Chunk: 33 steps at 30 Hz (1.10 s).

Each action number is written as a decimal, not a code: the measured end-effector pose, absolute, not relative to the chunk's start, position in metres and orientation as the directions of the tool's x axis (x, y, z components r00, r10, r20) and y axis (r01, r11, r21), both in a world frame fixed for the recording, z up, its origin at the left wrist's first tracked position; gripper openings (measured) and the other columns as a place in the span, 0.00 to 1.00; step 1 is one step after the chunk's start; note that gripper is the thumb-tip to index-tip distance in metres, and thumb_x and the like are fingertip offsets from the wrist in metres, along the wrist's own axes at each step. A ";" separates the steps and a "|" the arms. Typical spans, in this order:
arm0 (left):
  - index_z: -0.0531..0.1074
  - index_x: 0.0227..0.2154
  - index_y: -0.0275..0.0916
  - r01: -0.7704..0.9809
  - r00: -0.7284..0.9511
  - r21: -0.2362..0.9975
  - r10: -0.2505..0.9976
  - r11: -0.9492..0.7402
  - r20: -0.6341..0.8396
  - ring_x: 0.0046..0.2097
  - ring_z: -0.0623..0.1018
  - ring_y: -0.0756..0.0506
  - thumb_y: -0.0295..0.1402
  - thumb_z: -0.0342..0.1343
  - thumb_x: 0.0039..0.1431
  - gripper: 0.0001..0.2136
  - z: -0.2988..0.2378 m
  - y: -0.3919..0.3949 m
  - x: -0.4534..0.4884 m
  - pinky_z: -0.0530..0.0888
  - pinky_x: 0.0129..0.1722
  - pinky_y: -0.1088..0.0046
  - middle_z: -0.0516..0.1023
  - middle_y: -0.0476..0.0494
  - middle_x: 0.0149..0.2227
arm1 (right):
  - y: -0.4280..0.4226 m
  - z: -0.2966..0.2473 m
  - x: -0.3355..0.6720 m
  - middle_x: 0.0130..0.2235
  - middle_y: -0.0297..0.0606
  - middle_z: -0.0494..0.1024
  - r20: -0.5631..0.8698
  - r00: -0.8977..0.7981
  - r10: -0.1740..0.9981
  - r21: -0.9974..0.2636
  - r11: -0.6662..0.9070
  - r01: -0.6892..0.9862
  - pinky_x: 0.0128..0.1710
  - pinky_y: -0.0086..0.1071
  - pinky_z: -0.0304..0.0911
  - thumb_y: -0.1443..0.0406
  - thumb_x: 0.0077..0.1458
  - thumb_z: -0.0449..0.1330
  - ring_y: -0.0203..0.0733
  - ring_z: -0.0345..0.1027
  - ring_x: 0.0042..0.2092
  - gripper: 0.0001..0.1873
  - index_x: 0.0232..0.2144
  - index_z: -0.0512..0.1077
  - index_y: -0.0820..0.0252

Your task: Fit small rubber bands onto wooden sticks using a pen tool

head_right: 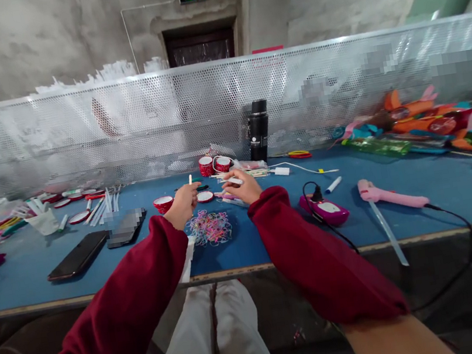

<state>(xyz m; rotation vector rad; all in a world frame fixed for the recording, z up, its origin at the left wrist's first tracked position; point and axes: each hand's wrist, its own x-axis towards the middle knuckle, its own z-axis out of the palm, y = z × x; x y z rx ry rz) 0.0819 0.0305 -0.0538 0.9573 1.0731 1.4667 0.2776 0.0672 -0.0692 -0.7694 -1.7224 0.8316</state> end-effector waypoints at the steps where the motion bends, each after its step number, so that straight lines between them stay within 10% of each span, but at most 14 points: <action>1: 0.68 0.31 0.34 -0.288 -0.170 0.956 0.985 -0.054 0.005 0.16 0.53 0.56 0.26 0.53 0.55 0.01 -0.054 0.032 0.081 0.49 0.18 0.77 0.54 0.58 0.15 | 0.068 -0.070 0.279 0.32 0.33 0.80 0.505 -0.293 0.812 -0.817 0.559 0.142 0.37 0.37 0.70 0.65 0.40 0.68 0.39 0.74 0.32 0.18 0.36 0.69 0.56; 10: 0.66 0.35 0.35 -0.399 -0.021 0.917 0.999 0.021 -0.031 0.24 0.73 0.54 0.20 0.44 0.59 0.08 -0.055 0.020 0.097 0.70 0.28 0.78 0.71 0.47 0.24 | 0.058 -0.063 0.271 0.31 0.34 0.81 0.641 -0.174 0.748 -0.714 0.664 0.224 0.46 0.44 0.68 0.56 0.58 0.54 0.45 0.77 0.38 0.09 0.37 0.70 0.53; 23: 0.69 0.39 0.34 -0.393 0.292 0.912 0.957 0.122 -0.002 0.31 0.79 0.50 0.18 0.51 0.58 0.09 -0.062 0.014 0.109 0.76 0.39 0.72 0.77 0.42 0.30 | 0.048 -0.076 0.243 0.35 0.33 0.80 0.637 -0.071 0.768 -0.754 0.639 0.150 0.38 0.38 0.71 0.56 0.44 0.67 0.44 0.76 0.38 0.21 0.38 0.63 0.52; 33: 0.66 0.31 0.36 -0.157 0.183 0.984 0.977 -0.082 0.111 0.27 0.78 0.50 0.25 0.58 0.57 0.05 -0.067 0.011 0.114 0.74 0.32 0.74 0.77 0.47 0.27 | 0.052 -0.078 0.243 0.32 0.33 0.80 0.668 0.008 0.744 -0.715 0.638 0.284 0.35 0.38 0.67 0.57 0.43 0.67 0.45 0.74 0.34 0.21 0.37 0.64 0.52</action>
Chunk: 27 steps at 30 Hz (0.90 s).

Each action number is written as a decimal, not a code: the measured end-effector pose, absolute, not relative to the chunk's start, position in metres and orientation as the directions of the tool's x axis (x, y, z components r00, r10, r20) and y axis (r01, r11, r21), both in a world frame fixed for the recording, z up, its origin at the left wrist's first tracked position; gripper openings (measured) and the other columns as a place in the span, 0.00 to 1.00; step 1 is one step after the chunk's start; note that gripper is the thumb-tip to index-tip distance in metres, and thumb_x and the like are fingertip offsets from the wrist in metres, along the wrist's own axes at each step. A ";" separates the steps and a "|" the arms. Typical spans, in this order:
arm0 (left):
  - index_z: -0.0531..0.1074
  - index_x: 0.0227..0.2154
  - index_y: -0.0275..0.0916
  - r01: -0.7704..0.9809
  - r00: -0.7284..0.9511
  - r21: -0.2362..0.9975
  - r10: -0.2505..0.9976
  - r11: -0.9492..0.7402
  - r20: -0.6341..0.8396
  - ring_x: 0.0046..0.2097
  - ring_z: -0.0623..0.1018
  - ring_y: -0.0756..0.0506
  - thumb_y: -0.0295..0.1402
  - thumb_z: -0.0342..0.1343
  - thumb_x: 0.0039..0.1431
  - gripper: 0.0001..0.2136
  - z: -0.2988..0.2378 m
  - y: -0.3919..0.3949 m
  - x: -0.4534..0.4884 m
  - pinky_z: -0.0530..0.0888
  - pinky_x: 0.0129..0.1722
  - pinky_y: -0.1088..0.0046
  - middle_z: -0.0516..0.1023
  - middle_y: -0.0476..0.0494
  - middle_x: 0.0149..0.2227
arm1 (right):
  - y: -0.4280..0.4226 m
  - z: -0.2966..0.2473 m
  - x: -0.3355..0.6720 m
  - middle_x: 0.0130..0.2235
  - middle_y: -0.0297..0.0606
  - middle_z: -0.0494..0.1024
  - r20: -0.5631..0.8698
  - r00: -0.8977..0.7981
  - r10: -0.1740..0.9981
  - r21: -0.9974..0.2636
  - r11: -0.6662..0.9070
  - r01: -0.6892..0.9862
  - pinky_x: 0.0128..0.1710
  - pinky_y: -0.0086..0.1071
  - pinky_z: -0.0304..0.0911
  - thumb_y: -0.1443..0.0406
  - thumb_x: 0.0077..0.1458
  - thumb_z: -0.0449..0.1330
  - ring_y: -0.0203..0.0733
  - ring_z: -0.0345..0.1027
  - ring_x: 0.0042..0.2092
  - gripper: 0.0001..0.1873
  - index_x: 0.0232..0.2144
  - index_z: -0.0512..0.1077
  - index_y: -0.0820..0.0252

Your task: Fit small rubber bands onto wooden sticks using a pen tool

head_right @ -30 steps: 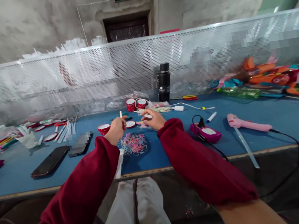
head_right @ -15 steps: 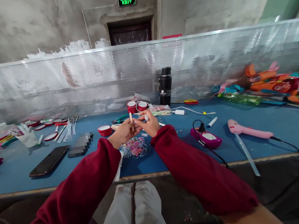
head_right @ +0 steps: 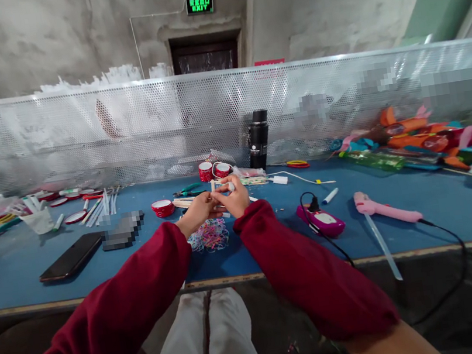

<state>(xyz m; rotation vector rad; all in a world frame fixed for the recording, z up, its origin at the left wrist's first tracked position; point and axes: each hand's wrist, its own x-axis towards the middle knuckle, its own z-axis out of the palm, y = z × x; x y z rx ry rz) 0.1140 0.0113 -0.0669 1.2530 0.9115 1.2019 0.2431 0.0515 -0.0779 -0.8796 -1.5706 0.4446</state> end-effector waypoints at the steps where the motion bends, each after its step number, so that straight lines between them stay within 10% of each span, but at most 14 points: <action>1: 0.65 0.31 0.36 -0.144 0.166 0.985 0.979 -0.091 0.115 0.26 0.77 0.50 0.26 0.58 0.56 0.06 -0.067 0.012 0.114 0.74 0.31 0.74 0.76 0.47 0.26 | 0.052 -0.078 0.243 0.32 0.33 0.79 0.676 0.026 0.737 -0.708 0.640 0.298 0.36 0.38 0.67 0.57 0.43 0.67 0.46 0.74 0.34 0.20 0.37 0.64 0.52; 18: 0.66 0.25 0.37 0.357 0.110 0.843 0.914 -0.403 0.390 0.21 0.74 0.49 0.34 0.63 0.51 0.11 -0.079 0.022 0.102 0.66 0.20 0.78 0.72 0.48 0.21 | 0.049 -0.077 0.238 0.27 0.31 0.79 0.712 0.045 0.701 -0.675 0.666 0.318 0.39 0.39 0.66 0.56 0.42 0.68 0.45 0.74 0.31 0.20 0.34 0.63 0.52; 27: 0.68 0.29 0.34 -0.011 0.158 0.987 0.974 -0.160 0.160 0.25 0.76 0.53 0.32 0.60 0.57 0.08 -0.072 0.019 0.110 0.70 0.26 0.79 0.75 0.48 0.26 | 0.050 -0.075 0.239 0.24 0.29 0.77 0.557 0.053 0.829 -0.830 0.557 0.011 0.22 0.37 0.66 0.53 0.35 0.70 0.43 0.70 0.22 0.27 0.34 0.61 0.51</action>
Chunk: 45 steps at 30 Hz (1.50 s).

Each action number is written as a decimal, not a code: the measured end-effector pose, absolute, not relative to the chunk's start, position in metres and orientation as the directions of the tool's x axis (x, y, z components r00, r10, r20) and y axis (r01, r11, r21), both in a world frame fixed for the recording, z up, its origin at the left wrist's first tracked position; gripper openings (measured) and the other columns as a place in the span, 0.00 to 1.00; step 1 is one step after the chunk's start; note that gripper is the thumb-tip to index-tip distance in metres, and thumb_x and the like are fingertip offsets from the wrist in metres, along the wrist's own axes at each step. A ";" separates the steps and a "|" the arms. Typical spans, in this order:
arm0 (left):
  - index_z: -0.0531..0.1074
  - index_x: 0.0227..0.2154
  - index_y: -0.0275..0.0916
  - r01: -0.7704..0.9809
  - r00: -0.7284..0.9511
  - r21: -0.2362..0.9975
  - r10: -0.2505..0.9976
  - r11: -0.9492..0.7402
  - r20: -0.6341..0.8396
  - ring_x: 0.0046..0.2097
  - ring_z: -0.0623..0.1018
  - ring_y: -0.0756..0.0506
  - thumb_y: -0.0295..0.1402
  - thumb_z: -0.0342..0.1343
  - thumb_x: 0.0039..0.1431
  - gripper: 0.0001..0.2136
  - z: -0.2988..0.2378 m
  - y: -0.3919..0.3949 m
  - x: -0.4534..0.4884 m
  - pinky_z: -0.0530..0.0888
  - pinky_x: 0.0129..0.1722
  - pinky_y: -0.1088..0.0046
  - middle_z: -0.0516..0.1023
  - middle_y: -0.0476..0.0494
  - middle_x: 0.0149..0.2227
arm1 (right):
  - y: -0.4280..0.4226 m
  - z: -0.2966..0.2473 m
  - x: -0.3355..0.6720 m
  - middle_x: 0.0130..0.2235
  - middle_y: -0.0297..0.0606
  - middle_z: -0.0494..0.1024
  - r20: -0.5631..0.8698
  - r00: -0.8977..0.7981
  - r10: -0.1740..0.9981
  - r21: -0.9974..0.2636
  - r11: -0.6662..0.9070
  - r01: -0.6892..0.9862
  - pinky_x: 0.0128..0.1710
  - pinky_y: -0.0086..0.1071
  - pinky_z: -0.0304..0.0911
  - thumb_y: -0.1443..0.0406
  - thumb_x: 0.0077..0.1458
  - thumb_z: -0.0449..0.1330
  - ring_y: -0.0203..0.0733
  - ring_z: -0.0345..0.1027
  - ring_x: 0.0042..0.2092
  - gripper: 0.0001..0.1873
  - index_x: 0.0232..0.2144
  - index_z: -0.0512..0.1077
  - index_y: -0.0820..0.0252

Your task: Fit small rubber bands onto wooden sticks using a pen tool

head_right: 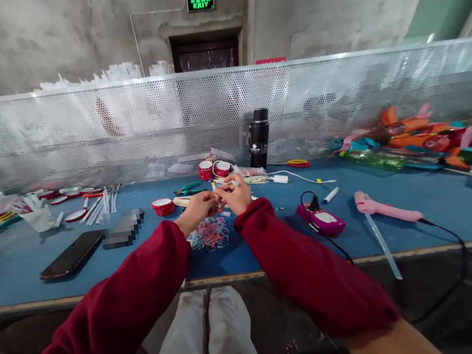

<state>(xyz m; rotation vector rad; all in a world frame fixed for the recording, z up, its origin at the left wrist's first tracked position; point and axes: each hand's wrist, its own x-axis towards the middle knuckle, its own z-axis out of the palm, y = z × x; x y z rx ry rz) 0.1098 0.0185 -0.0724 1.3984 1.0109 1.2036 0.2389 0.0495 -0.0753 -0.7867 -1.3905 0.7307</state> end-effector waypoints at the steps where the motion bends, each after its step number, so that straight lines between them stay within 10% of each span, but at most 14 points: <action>1: 0.68 0.28 0.34 -0.029 0.158 0.988 0.976 -0.149 0.152 0.24 0.76 0.53 0.31 0.60 0.56 0.08 -0.072 0.018 0.110 0.70 0.26 0.79 0.75 0.48 0.26 | 0.049 -0.075 0.238 0.24 0.28 0.76 0.550 0.027 0.835 -0.835 0.551 -0.017 0.20 0.36 0.65 0.53 0.35 0.71 0.43 0.69 0.21 0.27 0.34 0.60 0.51; 11: 0.69 0.33 0.34 -0.099 0.095 0.987 0.986 -0.128 0.138 0.23 0.75 0.53 0.27 0.57 0.58 0.02 -0.067 0.017 0.104 0.68 0.23 0.80 0.75 0.49 0.24 | 0.049 -0.063 0.247 0.26 0.34 0.77 0.571 0.087 0.817 -0.807 0.577 -0.126 0.26 0.32 0.67 0.43 0.57 0.50 0.38 0.70 0.26 0.25 0.41 0.72 0.55; 20: 0.67 0.28 0.34 -0.081 0.086 0.979 0.977 -0.188 0.195 0.21 0.73 0.54 0.23 0.53 0.58 0.04 -0.068 0.020 0.103 0.64 0.21 0.82 0.73 0.49 0.23 | 0.028 -0.061 0.242 0.26 0.32 0.76 0.622 -0.030 0.782 -0.783 0.622 -0.004 0.26 0.31 0.66 0.60 0.49 0.60 0.36 0.69 0.26 0.07 0.31 0.73 0.56; 31: 0.67 0.28 0.35 -0.023 0.109 0.982 0.976 -0.186 0.188 0.23 0.74 0.52 0.27 0.56 0.58 0.05 -0.068 0.019 0.102 0.68 0.24 0.79 0.74 0.49 0.23 | 0.028 -0.062 0.244 0.25 0.33 0.76 0.826 0.000 0.564 -0.518 0.759 0.395 0.29 0.34 0.63 0.62 0.53 0.58 0.39 0.68 0.27 0.07 0.25 0.67 0.55; 45: 0.67 0.27 0.34 -0.047 0.128 0.982 0.973 -0.185 0.190 0.22 0.74 0.53 0.35 0.63 0.54 0.12 -0.065 0.015 0.104 0.67 0.23 0.79 0.74 0.48 0.23 | 0.030 -0.066 0.244 0.28 0.33 0.77 0.810 -0.062 0.582 -0.512 0.756 0.409 0.30 0.36 0.63 0.59 0.56 0.56 0.41 0.68 0.28 0.07 0.28 0.67 0.53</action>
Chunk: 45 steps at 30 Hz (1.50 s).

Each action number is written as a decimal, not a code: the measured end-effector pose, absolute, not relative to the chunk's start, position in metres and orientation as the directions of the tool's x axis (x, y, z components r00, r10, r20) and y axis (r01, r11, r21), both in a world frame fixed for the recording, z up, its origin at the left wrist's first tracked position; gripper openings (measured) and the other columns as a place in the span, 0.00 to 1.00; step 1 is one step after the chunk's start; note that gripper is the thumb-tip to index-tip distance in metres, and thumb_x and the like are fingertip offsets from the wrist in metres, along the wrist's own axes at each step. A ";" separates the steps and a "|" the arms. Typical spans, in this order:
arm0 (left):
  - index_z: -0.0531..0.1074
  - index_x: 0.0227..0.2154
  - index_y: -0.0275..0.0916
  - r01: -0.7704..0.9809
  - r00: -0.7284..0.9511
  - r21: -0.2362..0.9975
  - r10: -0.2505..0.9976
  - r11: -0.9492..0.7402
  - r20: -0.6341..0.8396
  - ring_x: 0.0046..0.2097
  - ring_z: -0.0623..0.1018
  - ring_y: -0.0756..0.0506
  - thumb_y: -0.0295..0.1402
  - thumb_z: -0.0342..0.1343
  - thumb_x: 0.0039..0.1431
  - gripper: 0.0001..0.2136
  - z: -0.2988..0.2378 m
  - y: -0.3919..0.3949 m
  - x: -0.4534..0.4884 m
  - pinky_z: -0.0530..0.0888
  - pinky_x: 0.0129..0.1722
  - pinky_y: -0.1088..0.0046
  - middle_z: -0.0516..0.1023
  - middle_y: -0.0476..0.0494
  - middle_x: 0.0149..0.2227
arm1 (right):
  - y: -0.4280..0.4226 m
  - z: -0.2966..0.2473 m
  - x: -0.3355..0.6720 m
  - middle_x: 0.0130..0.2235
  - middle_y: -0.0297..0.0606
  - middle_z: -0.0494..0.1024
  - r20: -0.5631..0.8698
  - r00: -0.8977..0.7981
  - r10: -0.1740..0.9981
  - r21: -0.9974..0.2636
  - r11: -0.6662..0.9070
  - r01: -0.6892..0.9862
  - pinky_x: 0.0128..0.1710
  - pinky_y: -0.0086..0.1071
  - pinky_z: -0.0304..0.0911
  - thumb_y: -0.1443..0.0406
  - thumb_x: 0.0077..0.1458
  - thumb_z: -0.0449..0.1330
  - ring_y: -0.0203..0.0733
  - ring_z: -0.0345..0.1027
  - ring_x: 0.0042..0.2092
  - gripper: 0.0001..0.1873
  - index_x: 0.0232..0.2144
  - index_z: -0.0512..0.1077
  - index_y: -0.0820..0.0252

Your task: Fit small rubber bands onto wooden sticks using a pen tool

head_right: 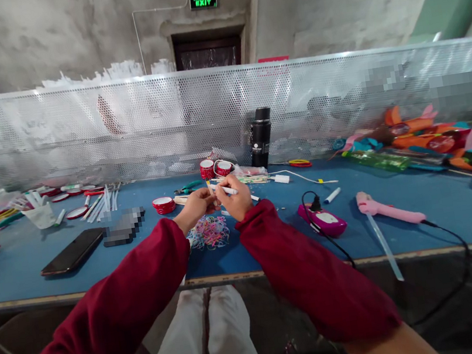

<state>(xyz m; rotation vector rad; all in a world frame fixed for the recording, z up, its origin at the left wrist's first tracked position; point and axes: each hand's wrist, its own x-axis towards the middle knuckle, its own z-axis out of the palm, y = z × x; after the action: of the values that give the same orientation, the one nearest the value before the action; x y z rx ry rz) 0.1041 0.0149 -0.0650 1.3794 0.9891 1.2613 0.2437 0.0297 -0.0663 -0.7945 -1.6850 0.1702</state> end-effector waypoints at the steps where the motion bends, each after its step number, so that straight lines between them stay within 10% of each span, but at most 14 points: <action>1: 0.66 0.26 0.34 -0.046 0.128 0.982 0.973 -0.186 0.190 0.22 0.74 0.53 0.35 0.63 0.54 0.12 -0.065 0.015 0.104 0.67 0.23 0.79 0.74 0.48 0.23 | 0.030 -0.067 0.244 0.28 0.33 0.77 0.808 -0.063 0.586 -0.515 0.754 0.408 0.30 0.35 0.63 0.59 0.56 0.56 0.40 0.68 0.28 0.07 0.28 0.67 0.53; 45: 0.68 0.26 0.34 -0.058 0.111 0.980 0.975 -0.189 0.195 0.22 0.74 0.53 0.30 0.61 0.55 0.08 -0.066 0.018 0.104 0.67 0.22 0.80 0.74 0.49 0.22 | 0.026 -0.064 0.243 0.28 0.34 0.78 0.817 -0.036 0.576 -0.514 0.755 0.407 0.31 0.36 0.64 0.58 0.56 0.56 0.42 0.71 0.30 0.07 0.28 0.67 0.53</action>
<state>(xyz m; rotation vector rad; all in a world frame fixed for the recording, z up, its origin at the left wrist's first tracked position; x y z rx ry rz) 0.1035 0.0180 -0.0660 1.3663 0.9904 1.2826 0.2434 0.0264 -0.0637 -0.7945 -1.6578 0.1618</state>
